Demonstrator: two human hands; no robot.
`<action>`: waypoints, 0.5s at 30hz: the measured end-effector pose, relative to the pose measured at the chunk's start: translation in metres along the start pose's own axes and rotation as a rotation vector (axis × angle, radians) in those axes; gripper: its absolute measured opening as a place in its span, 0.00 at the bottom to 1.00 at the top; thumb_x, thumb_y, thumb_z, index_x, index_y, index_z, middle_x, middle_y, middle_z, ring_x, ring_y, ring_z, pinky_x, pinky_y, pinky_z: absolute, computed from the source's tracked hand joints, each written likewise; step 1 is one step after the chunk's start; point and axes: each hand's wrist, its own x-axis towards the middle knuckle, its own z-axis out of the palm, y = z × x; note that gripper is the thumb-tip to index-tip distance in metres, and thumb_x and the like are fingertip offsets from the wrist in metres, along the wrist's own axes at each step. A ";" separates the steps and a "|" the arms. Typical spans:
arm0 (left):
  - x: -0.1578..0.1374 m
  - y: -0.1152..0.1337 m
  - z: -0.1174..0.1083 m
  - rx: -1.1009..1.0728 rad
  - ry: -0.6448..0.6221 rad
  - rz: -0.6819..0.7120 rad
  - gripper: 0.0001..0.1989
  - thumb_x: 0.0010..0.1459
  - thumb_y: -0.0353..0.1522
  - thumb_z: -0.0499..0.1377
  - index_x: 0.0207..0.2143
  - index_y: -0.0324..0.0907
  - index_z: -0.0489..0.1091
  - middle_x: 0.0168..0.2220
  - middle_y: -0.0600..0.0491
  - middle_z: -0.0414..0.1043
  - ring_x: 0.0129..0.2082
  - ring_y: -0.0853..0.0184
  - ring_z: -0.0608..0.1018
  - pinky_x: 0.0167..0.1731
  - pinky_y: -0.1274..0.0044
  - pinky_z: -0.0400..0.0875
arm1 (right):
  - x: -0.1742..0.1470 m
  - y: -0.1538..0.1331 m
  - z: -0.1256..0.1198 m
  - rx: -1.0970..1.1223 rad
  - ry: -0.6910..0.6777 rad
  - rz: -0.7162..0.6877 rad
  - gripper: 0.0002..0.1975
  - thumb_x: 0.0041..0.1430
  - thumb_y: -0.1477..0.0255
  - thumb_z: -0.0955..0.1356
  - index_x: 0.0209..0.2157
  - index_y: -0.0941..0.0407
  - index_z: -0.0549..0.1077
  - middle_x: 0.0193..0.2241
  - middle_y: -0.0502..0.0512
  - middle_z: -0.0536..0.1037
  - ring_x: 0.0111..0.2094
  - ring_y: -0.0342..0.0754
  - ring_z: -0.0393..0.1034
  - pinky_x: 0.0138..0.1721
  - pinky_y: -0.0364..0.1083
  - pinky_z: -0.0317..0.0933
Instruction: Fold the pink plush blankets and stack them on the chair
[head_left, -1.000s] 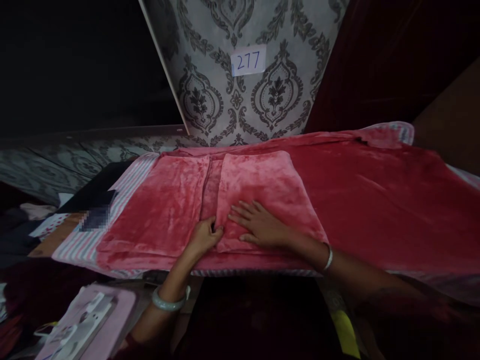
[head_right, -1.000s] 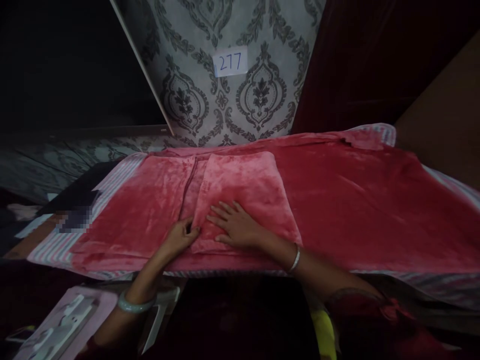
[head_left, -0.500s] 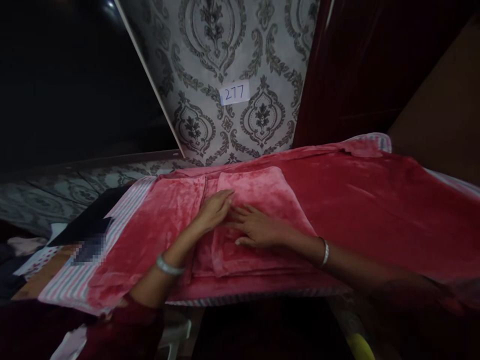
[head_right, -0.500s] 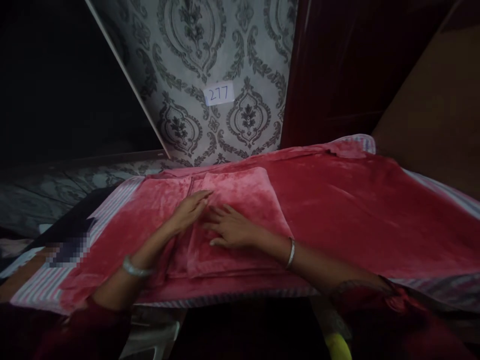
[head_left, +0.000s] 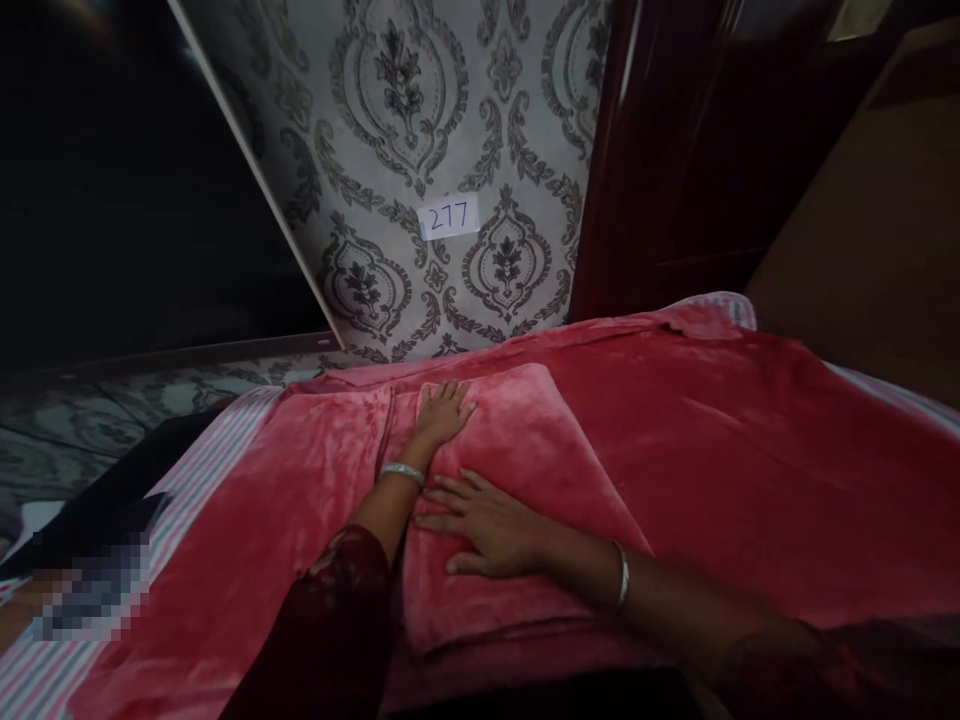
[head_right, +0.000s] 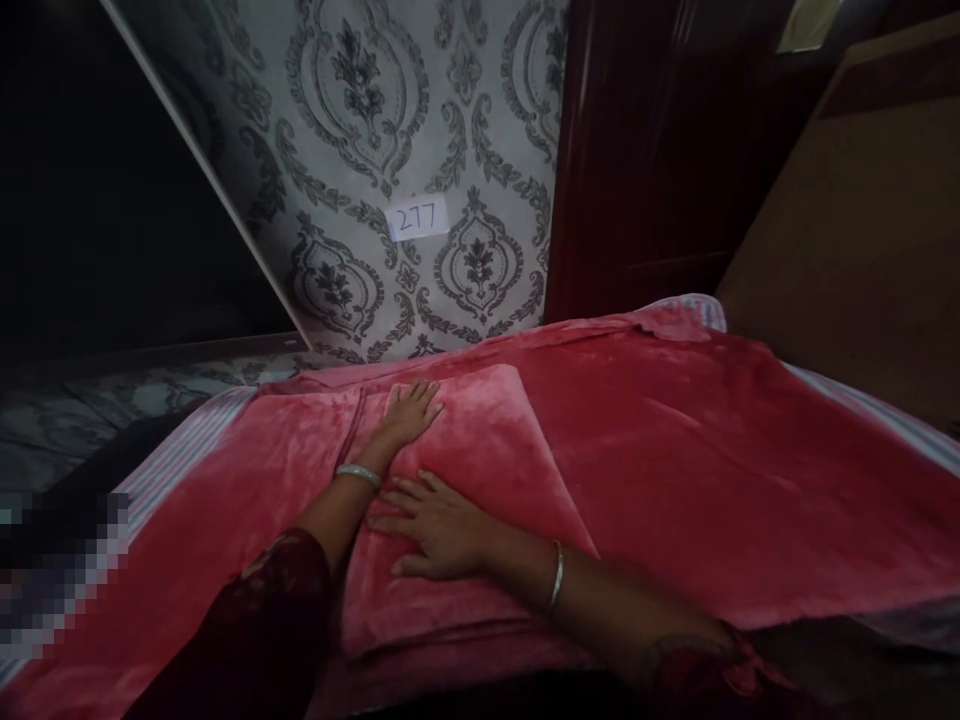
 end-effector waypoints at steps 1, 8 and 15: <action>-0.001 -0.001 0.002 -0.001 0.007 0.003 0.30 0.72 0.44 0.45 0.72 0.46 0.55 0.73 0.43 0.53 0.73 0.52 0.55 0.71 0.51 0.40 | 0.002 0.001 -0.006 0.019 0.002 -0.023 0.34 0.65 0.53 0.69 0.68 0.51 0.66 0.70 0.59 0.62 0.72 0.61 0.51 0.71 0.66 0.43; -0.001 0.000 0.002 0.032 -0.003 0.008 0.31 0.72 0.42 0.44 0.72 0.41 0.54 0.73 0.42 0.52 0.74 0.54 0.53 0.72 0.54 0.37 | 0.046 0.056 -0.088 0.002 0.350 0.395 0.23 0.72 0.72 0.60 0.64 0.62 0.69 0.62 0.65 0.73 0.62 0.55 0.68 0.65 0.56 0.58; -0.001 0.003 -0.001 -0.017 -0.012 -0.068 0.36 0.70 0.50 0.44 0.71 0.36 0.55 0.73 0.35 0.52 0.74 0.51 0.52 0.72 0.55 0.37 | 0.031 0.133 -0.078 -0.323 0.269 0.989 0.30 0.74 0.59 0.59 0.70 0.60 0.59 0.71 0.69 0.56 0.73 0.64 0.45 0.68 0.70 0.42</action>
